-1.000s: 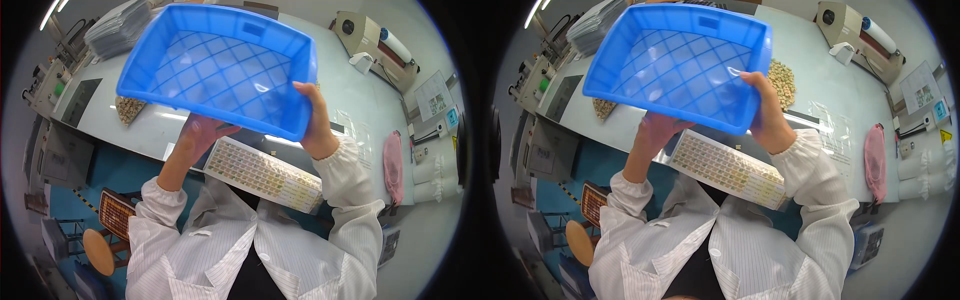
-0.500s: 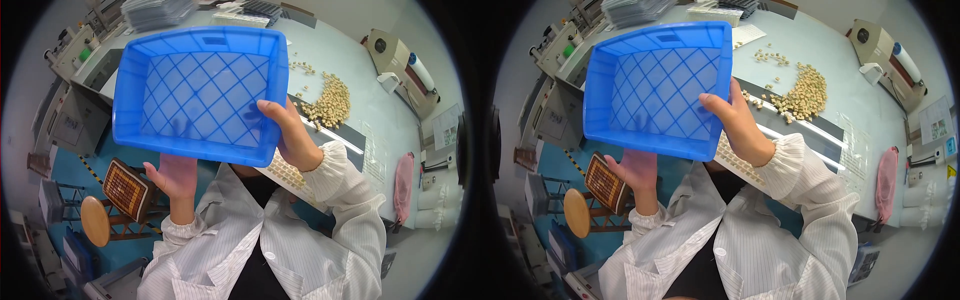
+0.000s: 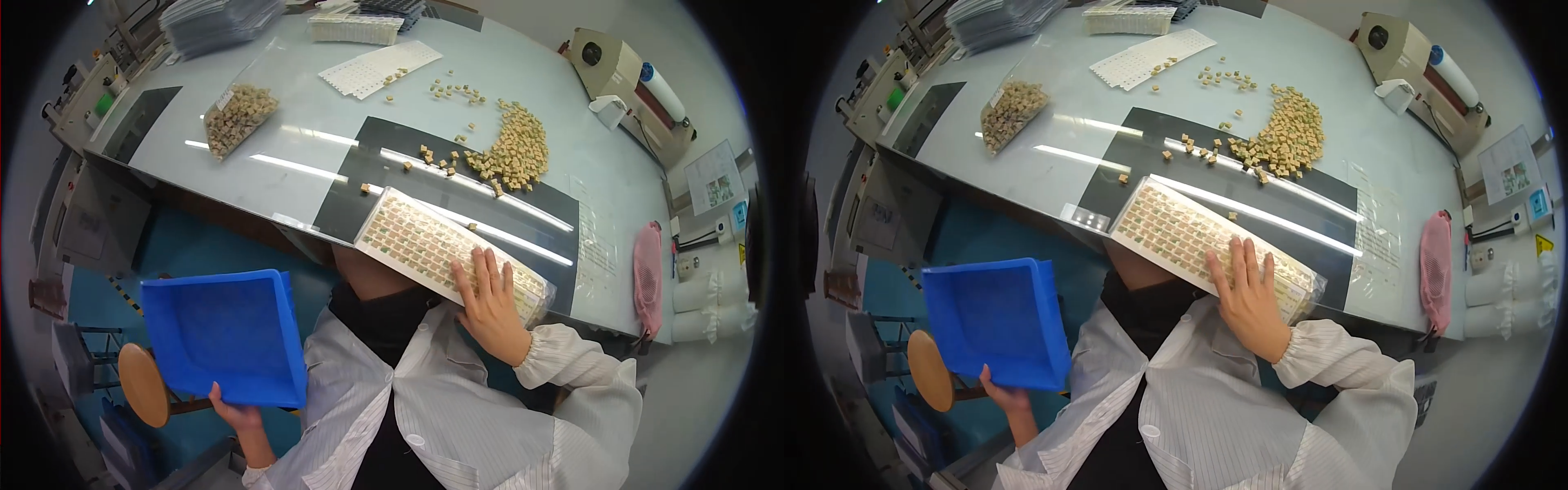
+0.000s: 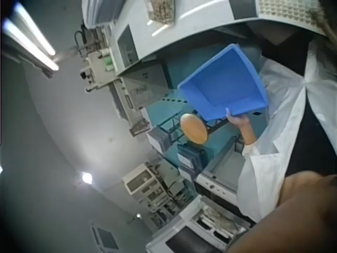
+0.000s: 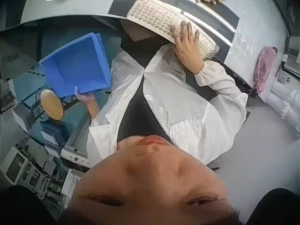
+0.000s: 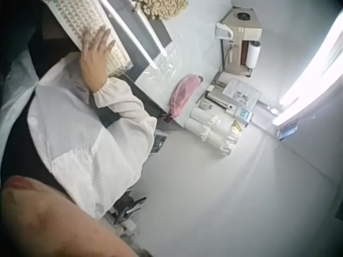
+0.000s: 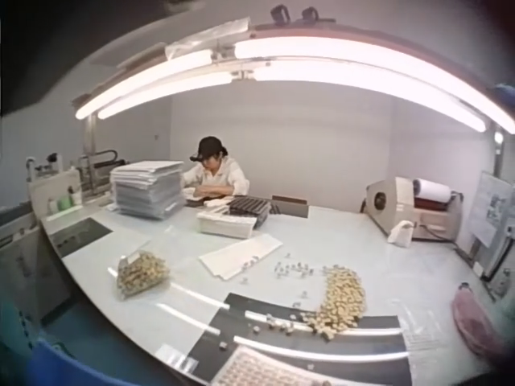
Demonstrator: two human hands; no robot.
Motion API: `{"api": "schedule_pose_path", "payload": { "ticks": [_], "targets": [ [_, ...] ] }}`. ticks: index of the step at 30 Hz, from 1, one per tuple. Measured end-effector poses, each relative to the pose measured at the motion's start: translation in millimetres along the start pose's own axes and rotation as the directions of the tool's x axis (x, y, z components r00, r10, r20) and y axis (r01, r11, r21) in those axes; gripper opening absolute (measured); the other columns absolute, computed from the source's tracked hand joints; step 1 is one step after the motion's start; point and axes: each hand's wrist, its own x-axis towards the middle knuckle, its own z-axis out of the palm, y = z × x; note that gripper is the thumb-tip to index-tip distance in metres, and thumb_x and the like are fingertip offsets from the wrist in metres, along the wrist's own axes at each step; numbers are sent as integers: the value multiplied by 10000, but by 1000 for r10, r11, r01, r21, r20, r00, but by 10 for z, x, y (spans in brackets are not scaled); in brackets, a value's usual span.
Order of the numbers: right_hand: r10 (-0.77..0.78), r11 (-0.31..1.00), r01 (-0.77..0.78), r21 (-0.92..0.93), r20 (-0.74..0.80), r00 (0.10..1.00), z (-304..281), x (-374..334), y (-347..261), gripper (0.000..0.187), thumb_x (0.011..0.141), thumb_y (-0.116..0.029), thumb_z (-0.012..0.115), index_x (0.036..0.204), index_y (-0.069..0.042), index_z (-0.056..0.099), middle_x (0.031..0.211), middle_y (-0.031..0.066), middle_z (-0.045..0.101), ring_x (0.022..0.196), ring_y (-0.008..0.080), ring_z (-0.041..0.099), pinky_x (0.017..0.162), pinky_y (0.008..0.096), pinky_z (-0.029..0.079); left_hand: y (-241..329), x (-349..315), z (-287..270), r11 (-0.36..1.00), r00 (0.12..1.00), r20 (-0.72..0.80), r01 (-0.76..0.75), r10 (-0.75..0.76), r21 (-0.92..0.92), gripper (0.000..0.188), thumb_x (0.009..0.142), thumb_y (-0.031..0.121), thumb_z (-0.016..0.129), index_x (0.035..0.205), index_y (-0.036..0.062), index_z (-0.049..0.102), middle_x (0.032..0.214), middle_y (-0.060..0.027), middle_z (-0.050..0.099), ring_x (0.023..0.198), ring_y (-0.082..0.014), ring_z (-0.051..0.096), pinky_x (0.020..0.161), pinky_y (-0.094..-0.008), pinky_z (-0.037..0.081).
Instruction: The person sorts small electronic or mechanical components by hand into a sorting tray, then transfers them into either a blue bin or a plastic bag.
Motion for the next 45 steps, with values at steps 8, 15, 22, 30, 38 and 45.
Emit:
{"api": "schedule_pose_path", "payload": {
  "ticks": [8, 15, 22, 30, 38, 45],
  "targets": [
    [-66, 998, 66, 3, -80, 995, -391, -162, 84, 568, 751, 25, 555, 1300, -61, 432, 1242, 221, 489, 1153, 389, 481, 951, 482, 397, -484, -112, 339, 938, 932, 101, 345, -347, 36, 506, 797, 284, 575, 1227, 55, 435, 1153, -88, 527, 1063, -250, 520, 915, -395, 423],
    [216, 858, -16, 514, -332, 918, -1107, 84, 791, 415, 799, 118, 439, 1198, 19, 500, 957, 163, 626, 890, 190, 614, 756, 248, 456, -472, -11, 538, 892, 881, 147, 431, -449, 138, 496, 790, 253, 576, 1221, 54, 434, 1139, -82, 530, 1047, -245, 529, 892, -386, 437],
    [404, 841, -38, 539, -579, 708, -1175, 994, 2435, 397, 847, -6, 515, 1242, 18, 485, 1076, 114, 618, 986, 131, 560, 880, 238, 402, -651, 30, 858, 825, 813, 185, 500, -552, 263, 544, 769, 277, 588, 1241, 69, 414, 1167, -87, 515, 1070, -259, 509, 912, -415, 411],
    [202, 884, 144, 445, -641, 740, -728, 2868, 2588, 323, 843, 5, 511, 1153, -54, 576, 968, 197, 640, 841, 306, 626, 782, 332, 465, -659, -66, 898, 816, 812, 110, 552, -573, 171, 388, 767, 173, 557, 1130, 55, 487, 1066, -88, 555, 986, -248, 551, 841, -418, 459],
    [124, 829, 185, 528, -495, 860, -170, 3773, 2319, 318, 845, 56, 488, 1093, -84, 628, 989, 183, 640, 862, 315, 618, 795, 348, 467, -523, -81, 813, 825, 843, 1, 525, -537, 206, 416, 773, 167, 566, 1157, 41, 465, 1088, -98, 542, 1019, -263, 535, 890, -430, 433],
    [20, 752, 153, 641, -255, 967, -240, 3461, 2371, 271, 858, 50, 485, 1059, -30, 648, 1013, 94, 664, 924, 190, 617, 891, 302, 461, -546, -36, 782, 824, 843, 48, 509, -535, 251, 604, 748, 239, 622, 1264, 48, 375, 1217, -121, 473, 1124, -293, 453, 978, -435, 348]
  ]
}}
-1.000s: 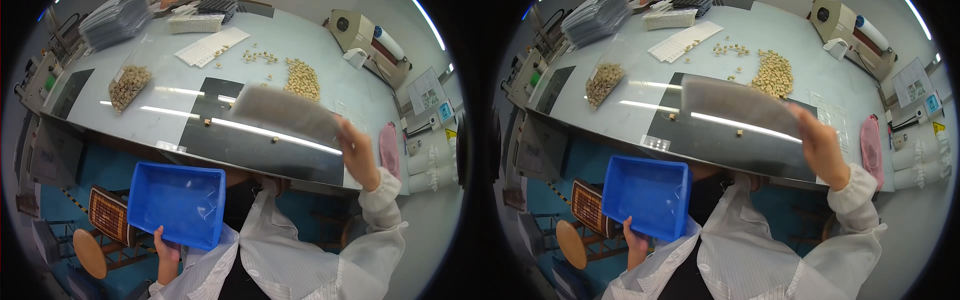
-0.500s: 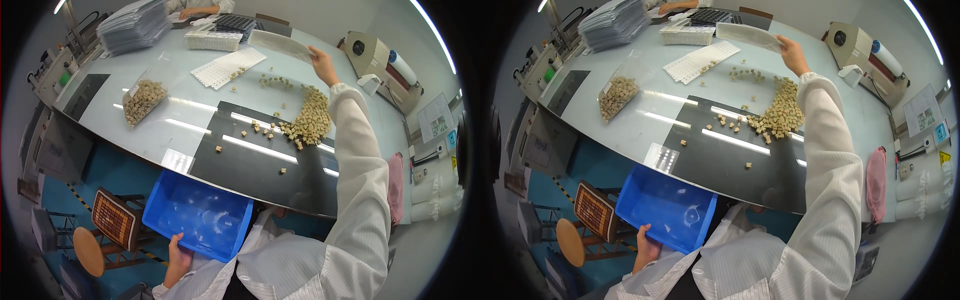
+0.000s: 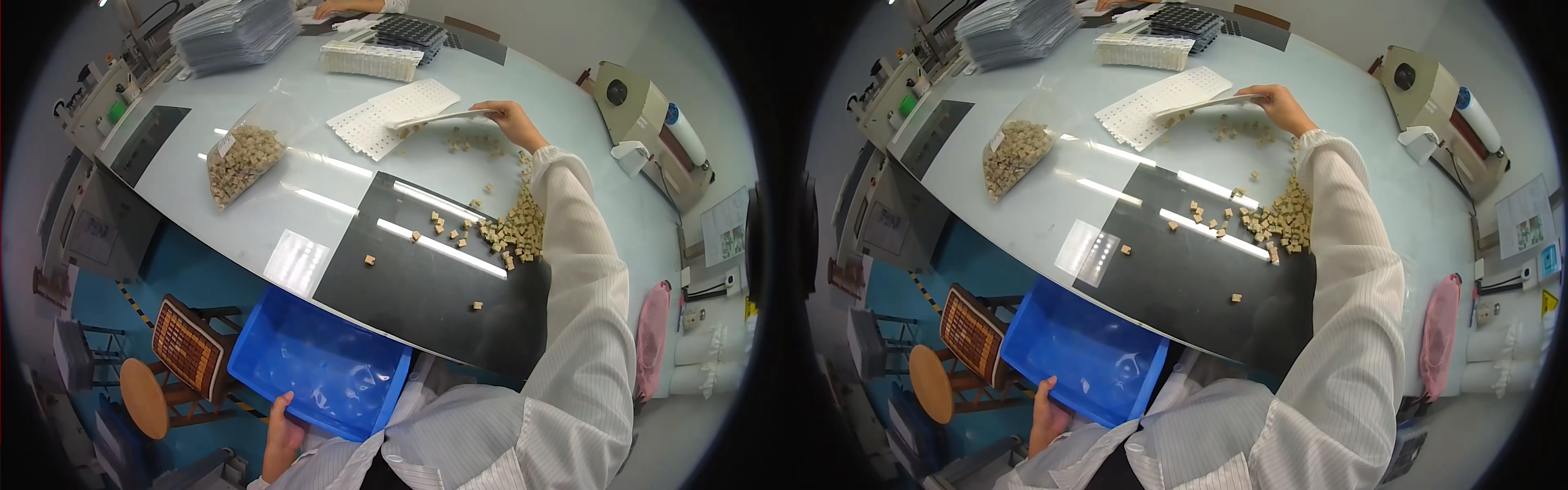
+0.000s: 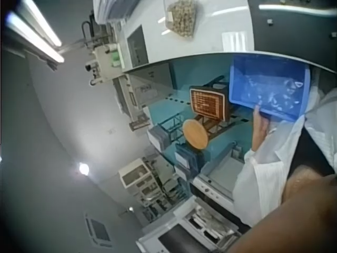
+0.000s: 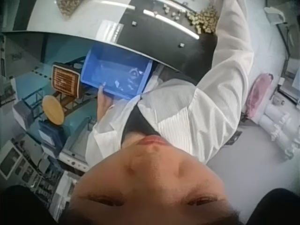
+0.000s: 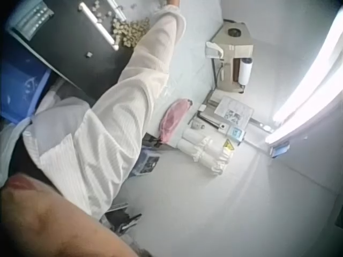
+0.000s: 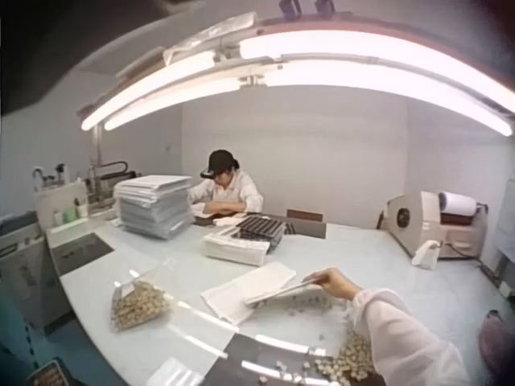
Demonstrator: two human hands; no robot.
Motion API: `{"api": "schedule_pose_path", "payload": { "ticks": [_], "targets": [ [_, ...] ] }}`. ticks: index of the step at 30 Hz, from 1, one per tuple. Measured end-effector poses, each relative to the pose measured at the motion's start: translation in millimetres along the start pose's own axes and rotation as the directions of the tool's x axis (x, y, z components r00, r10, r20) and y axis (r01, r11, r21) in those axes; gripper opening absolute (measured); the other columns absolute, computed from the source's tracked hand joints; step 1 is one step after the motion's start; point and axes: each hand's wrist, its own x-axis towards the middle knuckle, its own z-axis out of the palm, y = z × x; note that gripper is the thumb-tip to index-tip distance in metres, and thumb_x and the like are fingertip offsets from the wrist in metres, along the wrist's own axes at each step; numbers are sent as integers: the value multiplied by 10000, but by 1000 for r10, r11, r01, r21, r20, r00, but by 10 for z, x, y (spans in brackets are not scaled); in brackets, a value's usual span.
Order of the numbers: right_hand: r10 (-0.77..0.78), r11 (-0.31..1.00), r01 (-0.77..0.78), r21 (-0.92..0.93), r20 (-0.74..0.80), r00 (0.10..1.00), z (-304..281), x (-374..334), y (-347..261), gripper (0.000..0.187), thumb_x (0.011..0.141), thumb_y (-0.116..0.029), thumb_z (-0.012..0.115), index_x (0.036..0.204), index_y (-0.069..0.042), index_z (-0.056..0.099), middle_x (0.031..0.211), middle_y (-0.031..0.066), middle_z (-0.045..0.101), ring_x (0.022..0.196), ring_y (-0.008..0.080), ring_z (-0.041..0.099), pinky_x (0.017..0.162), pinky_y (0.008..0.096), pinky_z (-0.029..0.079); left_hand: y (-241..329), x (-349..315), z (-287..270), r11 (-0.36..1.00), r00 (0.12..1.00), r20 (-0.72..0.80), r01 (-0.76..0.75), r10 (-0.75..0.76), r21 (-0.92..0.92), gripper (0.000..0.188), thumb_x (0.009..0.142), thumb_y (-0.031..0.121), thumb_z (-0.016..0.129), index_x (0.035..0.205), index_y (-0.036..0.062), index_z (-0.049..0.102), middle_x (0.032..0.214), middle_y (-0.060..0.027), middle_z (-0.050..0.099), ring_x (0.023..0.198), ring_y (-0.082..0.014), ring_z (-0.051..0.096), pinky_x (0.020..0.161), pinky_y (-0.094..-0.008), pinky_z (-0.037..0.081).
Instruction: The person sorts small electronic or mechanical components by hand into a sorting tray, then transfers them into either a blue bin or a plastic bag.
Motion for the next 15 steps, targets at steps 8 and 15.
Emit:
{"api": "schedule_pose_path", "payload": {
  "ticks": [8, 15],
  "targets": [
    [11, 997, -21, 77, 136, 991, -178, -582, -245, 273, 835, 80, 495, 1025, -24, 662, 1008, 76, 668, 953, 172, 613, 921, 297, 455, -28, 64, -18, 997, 997, 46, 67, -65, -34, 598, 750, 256, 611, 1266, 58, 382, 1217, -110, 479, 1127, -288, 456, 980, -436, 346],
    [-34, 994, 19, 108, 143, 989, -348, -629, -297, 257, 836, 84, 495, 1009, -15, 657, 1003, 66, 665, 970, 162, 602, 930, 297, 446, -66, 50, 15, 997, 995, 54, 82, -81, -16, 611, 748, 275, 608, 1276, 72, 377, 1210, -108, 482, 1138, -299, 450, 978, -455, 345]
  ]
}}
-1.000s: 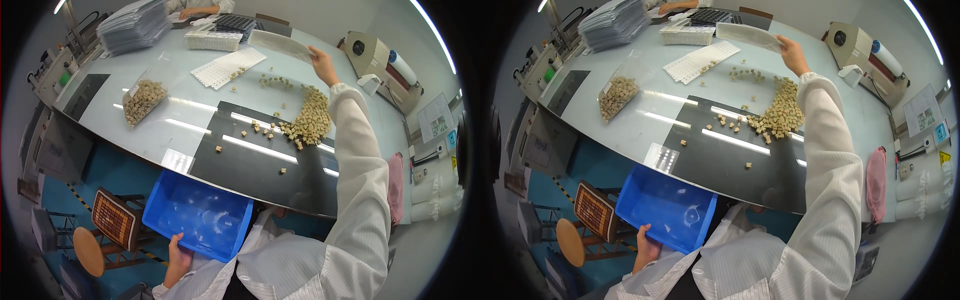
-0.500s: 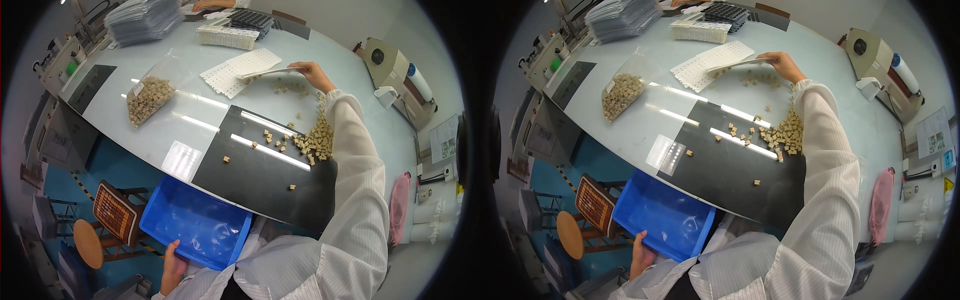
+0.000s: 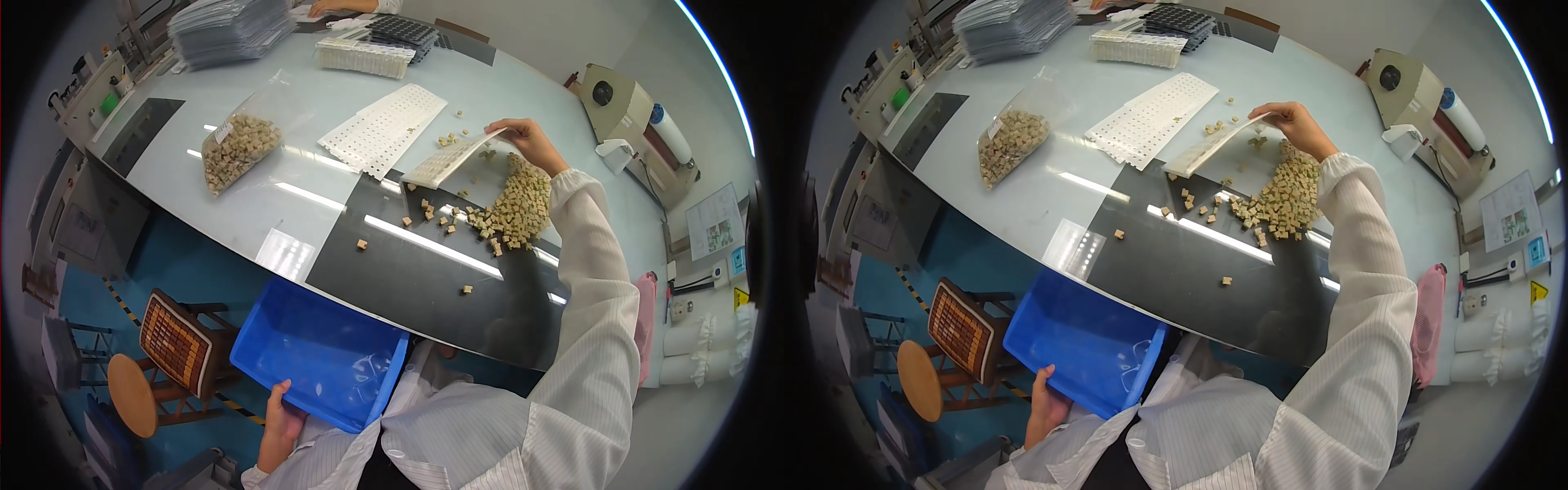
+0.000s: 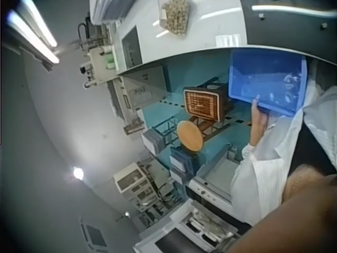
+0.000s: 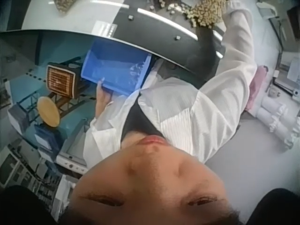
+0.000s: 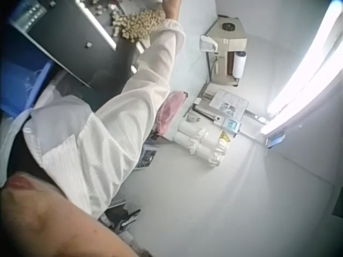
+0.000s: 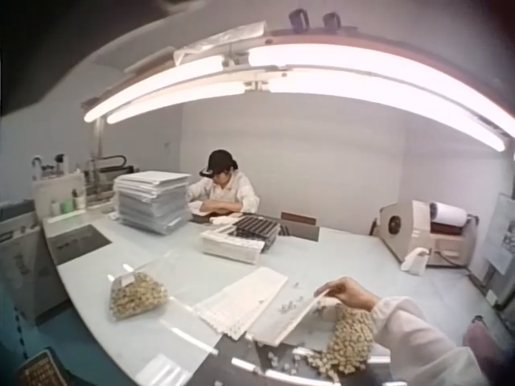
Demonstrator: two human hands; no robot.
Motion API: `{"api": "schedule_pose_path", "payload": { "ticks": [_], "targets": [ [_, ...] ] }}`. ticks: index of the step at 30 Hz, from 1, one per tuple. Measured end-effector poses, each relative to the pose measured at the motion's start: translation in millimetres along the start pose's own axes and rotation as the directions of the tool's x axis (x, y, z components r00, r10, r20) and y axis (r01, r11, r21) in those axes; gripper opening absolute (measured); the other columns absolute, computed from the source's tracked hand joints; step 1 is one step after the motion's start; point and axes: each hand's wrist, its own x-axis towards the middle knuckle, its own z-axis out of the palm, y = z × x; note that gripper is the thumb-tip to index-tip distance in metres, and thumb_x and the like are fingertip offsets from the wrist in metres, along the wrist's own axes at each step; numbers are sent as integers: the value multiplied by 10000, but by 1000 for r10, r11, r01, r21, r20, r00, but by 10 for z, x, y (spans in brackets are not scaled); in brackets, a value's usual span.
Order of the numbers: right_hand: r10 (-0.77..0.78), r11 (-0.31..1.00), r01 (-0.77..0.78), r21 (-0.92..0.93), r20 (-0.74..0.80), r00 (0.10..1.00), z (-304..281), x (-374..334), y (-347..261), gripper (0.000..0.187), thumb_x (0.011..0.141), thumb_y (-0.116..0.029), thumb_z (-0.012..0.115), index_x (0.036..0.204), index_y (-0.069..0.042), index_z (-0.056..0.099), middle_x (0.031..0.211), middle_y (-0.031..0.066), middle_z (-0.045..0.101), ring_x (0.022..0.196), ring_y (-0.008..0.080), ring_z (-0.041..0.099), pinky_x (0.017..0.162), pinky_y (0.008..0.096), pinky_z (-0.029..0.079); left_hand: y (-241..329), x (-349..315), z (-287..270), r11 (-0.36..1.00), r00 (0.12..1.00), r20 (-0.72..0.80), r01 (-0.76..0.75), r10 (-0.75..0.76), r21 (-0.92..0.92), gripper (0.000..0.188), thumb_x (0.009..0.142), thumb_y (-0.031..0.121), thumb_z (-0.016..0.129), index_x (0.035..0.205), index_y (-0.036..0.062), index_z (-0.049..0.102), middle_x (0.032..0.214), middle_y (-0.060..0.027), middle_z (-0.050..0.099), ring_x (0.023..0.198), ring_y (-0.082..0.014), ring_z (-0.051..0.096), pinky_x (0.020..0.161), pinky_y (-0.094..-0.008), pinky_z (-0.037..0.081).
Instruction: The person sorts small electronic or mechanical components by hand into a sorting tray, then transfers them into either a blue bin or a plastic bag.
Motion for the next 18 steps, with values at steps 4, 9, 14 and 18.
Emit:
{"api": "schedule_pose_path", "payload": {
  "ticks": [4, 9, 14, 18],
  "targets": [
    [-97, 993, 110, 37, -245, 965, -136, 305, 129, 242, 846, 71, 498, 1012, -17, 651, 1011, 66, 661, 973, 149, 590, 920, 287, 442, -10, -11, 22, 1000, 1000, 26, -13, 13, 11, 629, 743, 273, 614, 1285, 77, 364, 1225, -108, 471, 1137, -302, 449, 981, -454, 344],
    [1, 999, -15, -38, -344, 939, -189, 623, 460, 224, 852, 46, 513, 1006, -29, 658, 970, 57, 659, 947, 137, 580, 904, 263, 428, -28, 26, 36, 1000, 1000, -14, -8, 8, -28, 556, 761, 223, 597, 1254, 67, 394, 1207, -111, 486, 1115, -282, 473, 935, -458, 393],
    [54, 997, -69, -28, -355, 933, -349, 676, 932, 234, 850, 56, 507, 991, -42, 666, 952, 51, 659, 919, 137, 571, 895, 262, 418, -4, 3, 63, 999, 1000, -8, -9, 8, -43, 574, 755, 213, 595, 1267, 63, 382, 1221, -117, 475, 1120, -288, 466, 943, -466, 385],
    [96, 990, -124, -62, -334, 938, -484, 694, 989, 236, 841, 30, 529, 1025, -37, 660, 889, 68, 650, 851, 138, 568, 823, 271, 437, -21, 44, 44, 999, 998, -62, -22, 19, -46, 581, 754, 207, 587, 1273, 56, 376, 1231, -123, 467, 1132, -293, 456, 947, -469, 382]
  ]
}}
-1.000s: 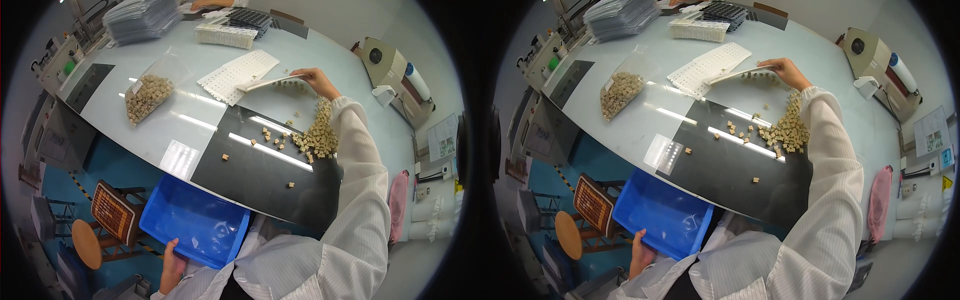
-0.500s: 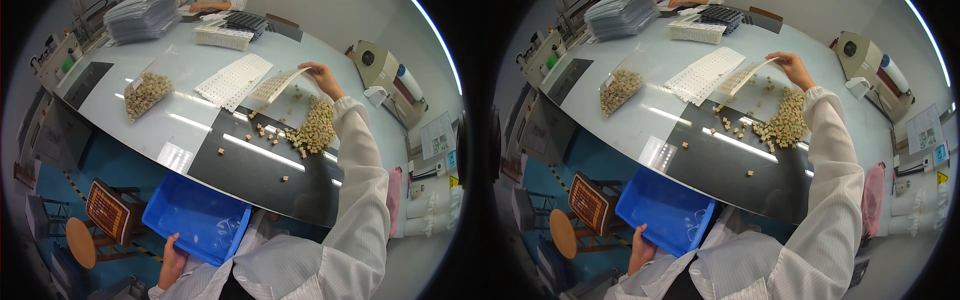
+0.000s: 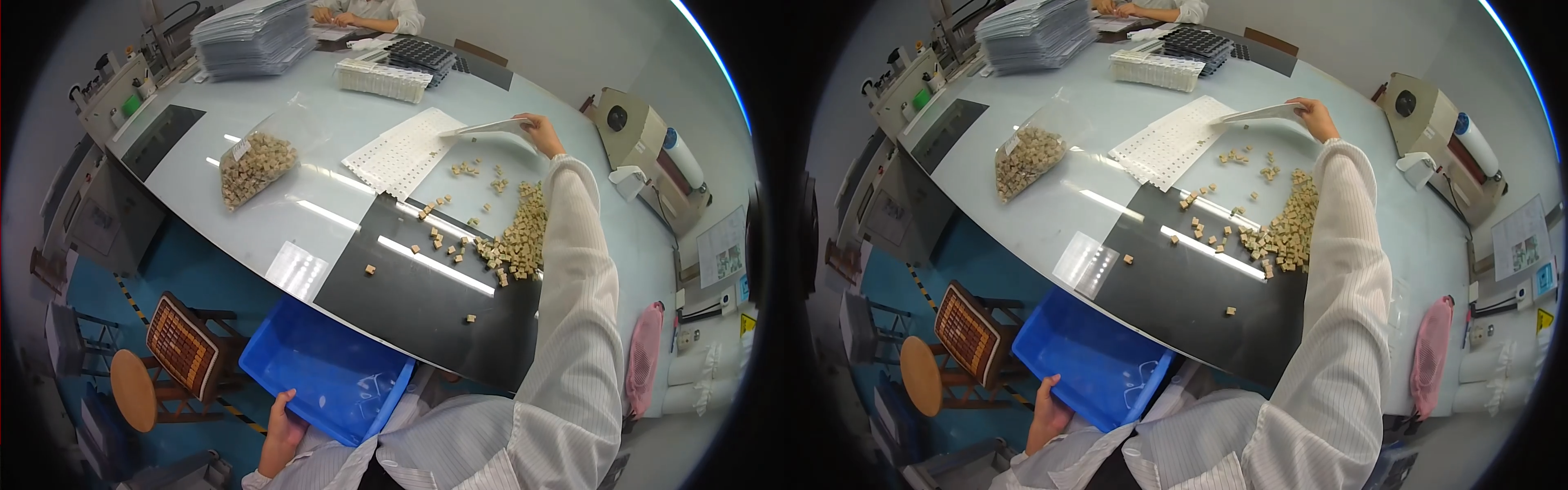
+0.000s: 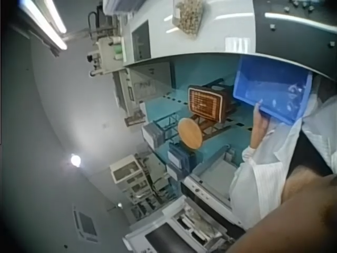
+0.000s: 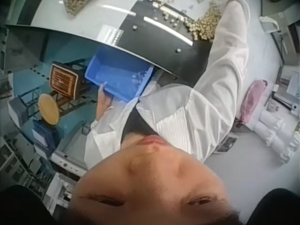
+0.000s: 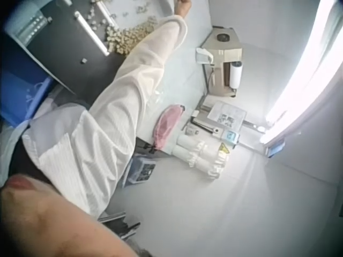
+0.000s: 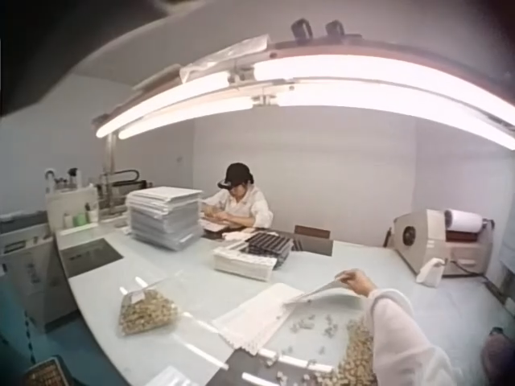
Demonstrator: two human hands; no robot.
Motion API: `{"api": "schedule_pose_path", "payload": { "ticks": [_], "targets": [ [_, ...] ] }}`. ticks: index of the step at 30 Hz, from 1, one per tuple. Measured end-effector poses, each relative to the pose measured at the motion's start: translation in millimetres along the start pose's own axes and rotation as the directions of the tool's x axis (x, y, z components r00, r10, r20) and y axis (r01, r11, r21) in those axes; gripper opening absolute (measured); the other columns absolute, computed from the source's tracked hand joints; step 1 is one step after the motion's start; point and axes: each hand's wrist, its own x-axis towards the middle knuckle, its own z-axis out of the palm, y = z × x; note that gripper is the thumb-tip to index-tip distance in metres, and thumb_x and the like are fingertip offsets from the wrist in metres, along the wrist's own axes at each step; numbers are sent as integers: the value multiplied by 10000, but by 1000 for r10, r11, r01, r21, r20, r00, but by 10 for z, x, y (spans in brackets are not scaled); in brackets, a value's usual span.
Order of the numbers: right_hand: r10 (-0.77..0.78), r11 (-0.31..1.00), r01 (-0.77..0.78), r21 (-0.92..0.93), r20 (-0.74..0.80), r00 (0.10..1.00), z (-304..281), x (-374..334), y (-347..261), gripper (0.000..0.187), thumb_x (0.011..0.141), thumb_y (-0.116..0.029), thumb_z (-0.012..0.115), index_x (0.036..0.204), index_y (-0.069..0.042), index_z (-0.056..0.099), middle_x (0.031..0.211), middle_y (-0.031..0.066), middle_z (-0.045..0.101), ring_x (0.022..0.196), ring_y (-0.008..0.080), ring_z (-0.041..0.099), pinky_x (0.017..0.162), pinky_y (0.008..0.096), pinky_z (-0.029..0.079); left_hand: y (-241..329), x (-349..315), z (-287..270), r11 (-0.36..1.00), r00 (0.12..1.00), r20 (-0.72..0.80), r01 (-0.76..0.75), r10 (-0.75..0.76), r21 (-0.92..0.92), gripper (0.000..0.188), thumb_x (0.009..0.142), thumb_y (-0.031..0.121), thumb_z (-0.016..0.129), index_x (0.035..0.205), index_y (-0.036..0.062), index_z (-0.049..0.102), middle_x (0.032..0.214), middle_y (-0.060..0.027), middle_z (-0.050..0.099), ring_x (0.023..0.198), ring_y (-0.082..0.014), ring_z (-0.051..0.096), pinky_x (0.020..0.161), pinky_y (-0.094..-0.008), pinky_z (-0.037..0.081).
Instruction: The person sorts small electronic or mechanical components by hand into a sorting tray, then transfers them into either a blue bin or a plastic bag.
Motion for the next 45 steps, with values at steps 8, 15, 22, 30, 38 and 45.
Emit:
{"api": "schedule_pose_path", "payload": {
  "ticks": [8, 15, 22, 30, 38, 45],
  "targets": [
    [153, 965, -62, -254, 353, 923, -49, -127, -265, 271, 829, 7, 559, 1075, -57, 653, 954, 84, 669, 886, 171, 589, 868, 289, 429, 12, 13, -12, 1000, 999, 35, -1, 1, 14, 603, 750, 224, 594, 1281, 54, 364, 1230, -128, 466, 1133, -301, 453, 953, -476, 375],
    [157, 970, -52, -237, 450, 879, -206, -419, -381, 283, 824, 11, 563, 1086, -55, 648, 946, 74, 670, 896, 169, 585, 877, 294, 426, 23, 36, -19, 1000, 995, 104, -6, 5, 10, 594, 757, 225, 591, 1283, 62, 368, 1206, -121, 488, 1110, -302, 478, 944, -483, 383],
    [131, 982, -48, -184, 472, 872, -301, -675, -554, 270, 833, -2, 570, 1095, -23, 631, 900, 42, 657, 844, 134, 569, 843, 271, 431, 16, 71, -59, 1000, 991, 131, 6, -6, -1, 585, 761, 237, 590, 1277, 61, 376, 1206, -119, 492, 1107, -302, 482, 937, -485, 390],
    [-32, 973, 113, -202, 369, 929, 113, -662, -947, 255, 824, 41, 547, 1064, 6, 625, 901, 102, 675, 842, 164, 613, 830, 294, 470, 3, 57, -31, 1000, 995, 98, 8, -11, 28, 567, 773, 265, 583, 1267, 63, 390, 1193, -113, 503, 1085, -297, 498, 902, -483, 411],
    [-170, 933, 269, -239, 367, 915, 455, -518, -856, 319, 781, 96, 505, 1037, -34, 643, 944, 184, 653, 847, 306, 622, 804, 344, 471, -30, 72, -56, 1000, 989, 145, 2, -3, 8, 578, 763, 262, 597, 1267, 67, 391, 1207, -112, 497, 1095, -298, 491, 911, -484, 401],
    [-133, 872, 284, -400, 365, 922, 600, -405, -958, 292, 807, 1, 538, 1077, -60, 629, 995, 190, 629, 924, 333, 587, 836, 385, 442, -2, -2, -128, 995, 988, 133, 69, -78, 70, 576, 766, 262, 616, 1259, 60, 399, 1212, -118, 495, 1099, -292, 488, 935, -487, 386]
  ]
}}
